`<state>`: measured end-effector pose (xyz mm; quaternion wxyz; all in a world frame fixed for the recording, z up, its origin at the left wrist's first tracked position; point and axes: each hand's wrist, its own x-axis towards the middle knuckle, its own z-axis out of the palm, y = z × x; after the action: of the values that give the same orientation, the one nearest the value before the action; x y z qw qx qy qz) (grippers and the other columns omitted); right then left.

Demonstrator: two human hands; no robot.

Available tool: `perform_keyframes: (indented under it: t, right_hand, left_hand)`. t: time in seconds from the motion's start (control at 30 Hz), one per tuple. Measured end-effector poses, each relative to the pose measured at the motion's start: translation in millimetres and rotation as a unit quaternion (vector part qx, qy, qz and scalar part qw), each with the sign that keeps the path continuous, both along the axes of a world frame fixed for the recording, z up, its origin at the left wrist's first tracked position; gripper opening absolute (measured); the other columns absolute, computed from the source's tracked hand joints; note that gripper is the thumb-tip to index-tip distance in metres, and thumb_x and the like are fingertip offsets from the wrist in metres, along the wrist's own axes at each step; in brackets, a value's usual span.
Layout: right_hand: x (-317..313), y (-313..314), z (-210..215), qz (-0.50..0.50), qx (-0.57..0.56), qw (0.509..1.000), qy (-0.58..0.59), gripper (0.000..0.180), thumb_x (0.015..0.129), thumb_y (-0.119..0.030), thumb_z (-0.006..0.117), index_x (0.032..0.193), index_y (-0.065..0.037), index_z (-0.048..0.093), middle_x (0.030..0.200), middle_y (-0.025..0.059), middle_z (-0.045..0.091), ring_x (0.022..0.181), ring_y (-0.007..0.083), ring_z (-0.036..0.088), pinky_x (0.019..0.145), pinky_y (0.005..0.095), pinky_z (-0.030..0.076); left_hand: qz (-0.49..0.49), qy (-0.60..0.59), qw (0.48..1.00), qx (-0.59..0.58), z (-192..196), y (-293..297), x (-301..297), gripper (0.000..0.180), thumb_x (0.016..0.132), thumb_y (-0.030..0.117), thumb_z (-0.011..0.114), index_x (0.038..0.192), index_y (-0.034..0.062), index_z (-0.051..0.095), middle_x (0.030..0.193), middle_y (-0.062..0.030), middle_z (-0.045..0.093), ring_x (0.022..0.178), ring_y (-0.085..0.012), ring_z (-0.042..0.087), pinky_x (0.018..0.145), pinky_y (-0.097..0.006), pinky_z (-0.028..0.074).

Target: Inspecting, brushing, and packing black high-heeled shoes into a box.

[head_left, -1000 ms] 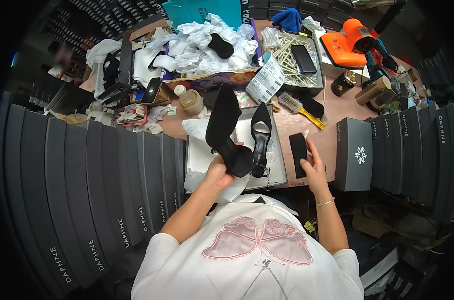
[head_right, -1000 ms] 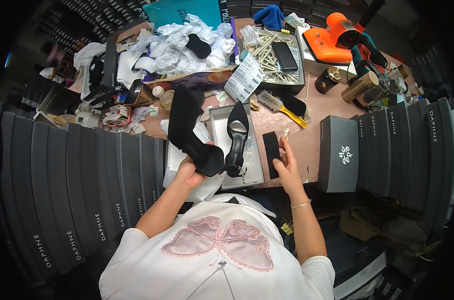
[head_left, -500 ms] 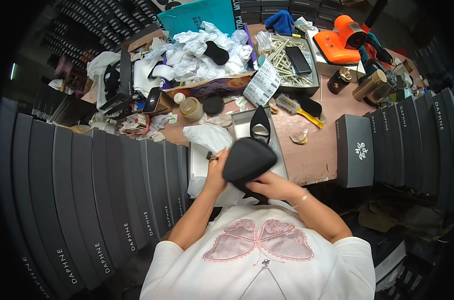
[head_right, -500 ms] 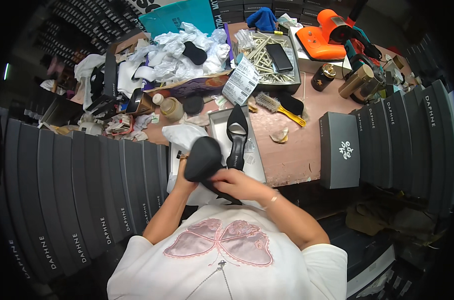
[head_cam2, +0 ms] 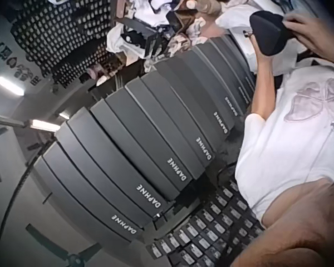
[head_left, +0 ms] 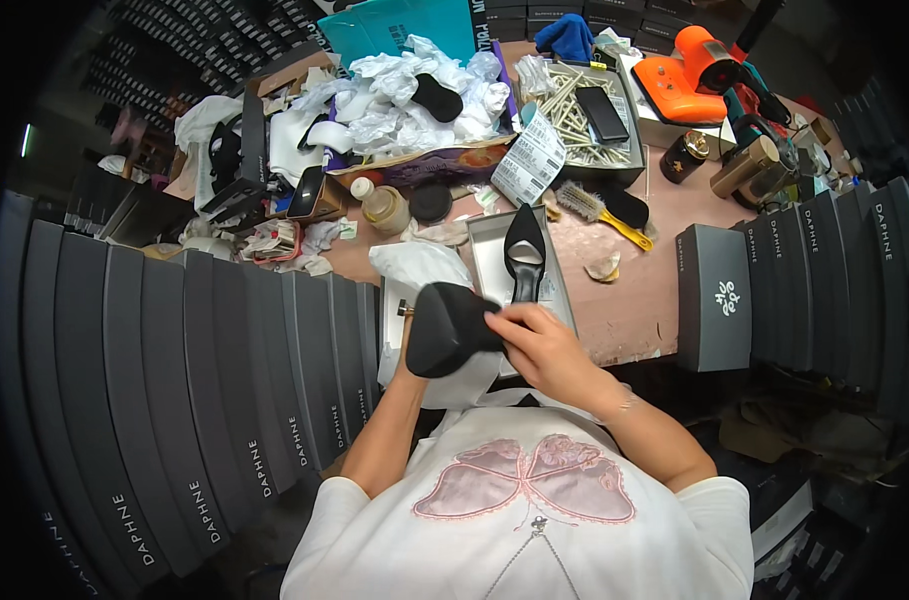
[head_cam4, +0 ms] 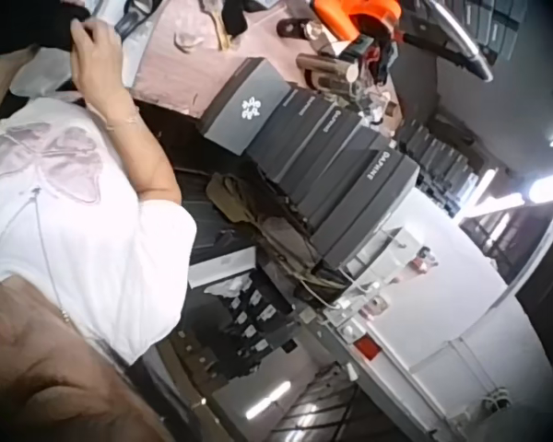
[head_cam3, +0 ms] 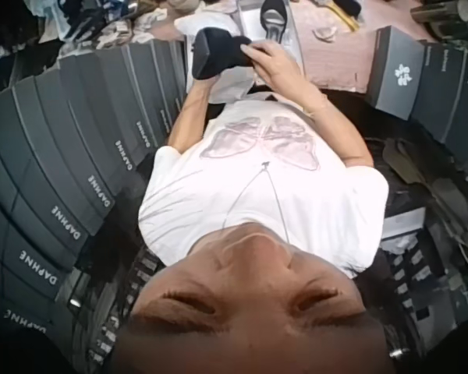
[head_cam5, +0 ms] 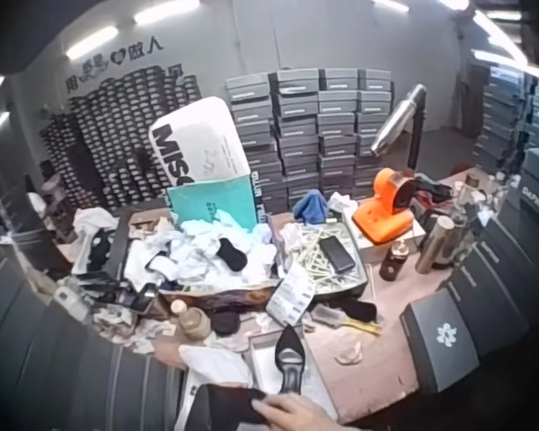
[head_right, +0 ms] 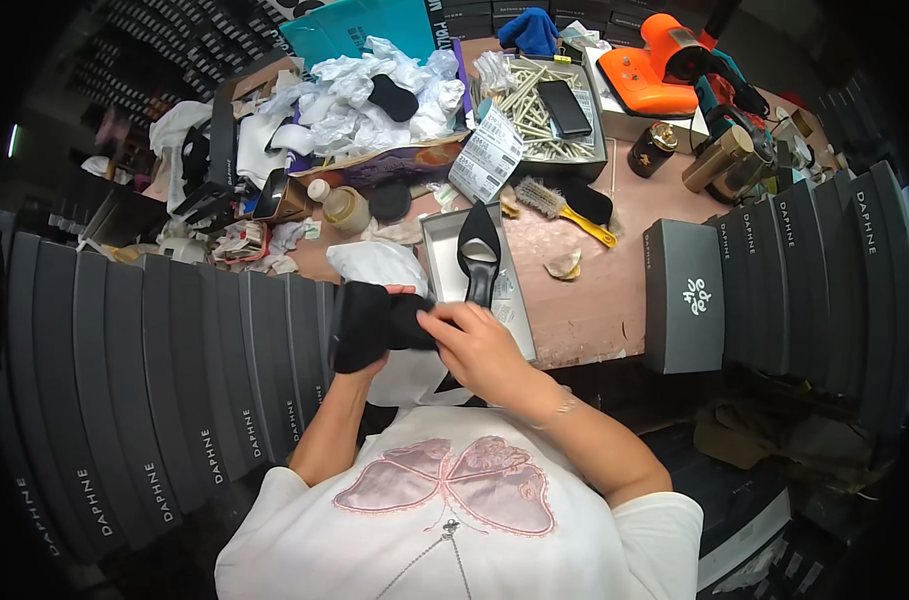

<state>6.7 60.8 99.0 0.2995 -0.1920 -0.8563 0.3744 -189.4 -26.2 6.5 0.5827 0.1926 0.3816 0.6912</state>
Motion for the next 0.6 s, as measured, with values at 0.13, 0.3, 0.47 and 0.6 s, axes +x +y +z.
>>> perform_keyframes:
  t: [0.13,0.3,0.47,0.6]
  right_hand:
    - [-8,-15,-26,0.163,-0.200,0.963,-0.076,0.024,0.079,-0.001,0.055,0.101,0.004,0.062,0.102,0.0158,0.059,0.096,0.0312,0.058,0.087,0.0376,0.045]
    - [64,30,-28,0.118,-0.341,0.929,-0.076,0.029,0.084,-0.002,0.055,0.111,0.006,0.061,0.102,0.0103,0.062,0.101,0.0194,0.056,0.092,0.0313,0.041]
    - [52,47,-100,-0.249,-0.469,0.837,0.132,0.040,0.088,-0.012,0.061,0.124,0.003,0.054,0.101,0.0060,0.058,0.086,0.0105,0.055,0.075,0.0233,0.046]
    - [21,43,-151,-0.250,-0.255,0.933,-0.041,0.054,0.083,-0.021,0.067,0.125,0.006,0.048,0.124,0.0222,0.047,0.111,0.0317,0.050,0.096,0.0372,0.040]
  left_hand:
    - [-0.051,0.235,0.965,-0.108,20,-3,1,0.036,0.096,0.029,0.048,0.107,-0.0013,0.064,0.107,-0.0128,0.065,0.102,-0.0188,0.059,0.088,-0.029,0.046]
    - [0.005,-0.016,1.000,0.020,3,-13,-12,0.047,0.096,0.039,0.048,0.119,-0.0019,0.052,0.119,-0.0164,0.060,0.104,-0.0254,0.061,0.094,-0.036,0.048]
    - [-0.029,-0.119,0.991,-0.055,-36,-34,-31,0.044,0.099,0.037,0.041,0.118,-0.0008,0.052,0.117,-0.0147,0.060,0.103,-0.0273,0.061,0.094,-0.041,0.048]
    - [0.145,-0.158,0.919,-0.331,-69,-63,-35,0.046,0.098,0.041,0.044,0.130,0.0093,0.046,0.129,-0.0139,0.051,0.121,-0.0308,0.048,0.100,-0.058,0.037]
